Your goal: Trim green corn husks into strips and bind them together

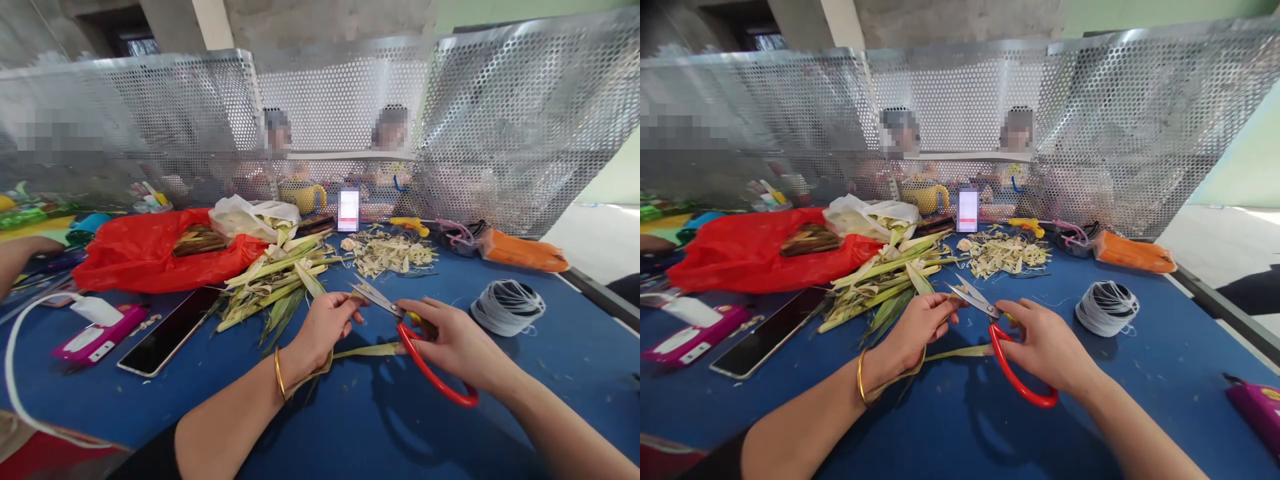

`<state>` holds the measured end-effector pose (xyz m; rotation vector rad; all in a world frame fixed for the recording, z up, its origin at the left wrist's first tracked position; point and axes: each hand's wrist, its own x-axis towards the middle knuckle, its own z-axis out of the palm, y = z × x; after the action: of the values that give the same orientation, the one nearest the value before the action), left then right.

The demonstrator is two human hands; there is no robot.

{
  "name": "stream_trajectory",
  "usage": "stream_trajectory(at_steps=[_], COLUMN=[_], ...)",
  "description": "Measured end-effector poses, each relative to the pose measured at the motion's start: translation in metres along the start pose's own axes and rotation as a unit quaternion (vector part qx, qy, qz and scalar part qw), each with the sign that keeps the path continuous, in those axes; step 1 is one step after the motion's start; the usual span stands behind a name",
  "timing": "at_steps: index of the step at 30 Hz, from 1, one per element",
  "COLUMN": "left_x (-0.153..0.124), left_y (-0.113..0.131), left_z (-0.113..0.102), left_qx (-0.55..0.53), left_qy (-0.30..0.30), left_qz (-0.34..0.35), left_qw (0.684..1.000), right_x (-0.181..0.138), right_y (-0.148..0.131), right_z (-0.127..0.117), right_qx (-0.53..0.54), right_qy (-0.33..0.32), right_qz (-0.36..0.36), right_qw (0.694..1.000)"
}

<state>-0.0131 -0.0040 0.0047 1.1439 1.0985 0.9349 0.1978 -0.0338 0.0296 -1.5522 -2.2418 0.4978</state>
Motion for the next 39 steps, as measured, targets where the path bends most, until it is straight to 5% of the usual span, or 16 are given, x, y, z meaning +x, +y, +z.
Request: stream_trajectory(at_steps=[16,39], left_x=[0.005,0.004], left_y=[-0.002,0.001], left_z=[-0.006,-0.008], left_qx=[-0.009,-0.018], left_qy=[-0.021,-0.027], left_qz=[-0.009,-0.029], left_qw=[1.0,0.999], right_x=[0.001,0.006], right_y=[0.011,0.013], right_z=[0.001,0.009], right_qx=[0.068,0.074], right_qy=[-0.025,0.028], right_qz=[-0.015,0.018], right_qw=[0.997,0.997])
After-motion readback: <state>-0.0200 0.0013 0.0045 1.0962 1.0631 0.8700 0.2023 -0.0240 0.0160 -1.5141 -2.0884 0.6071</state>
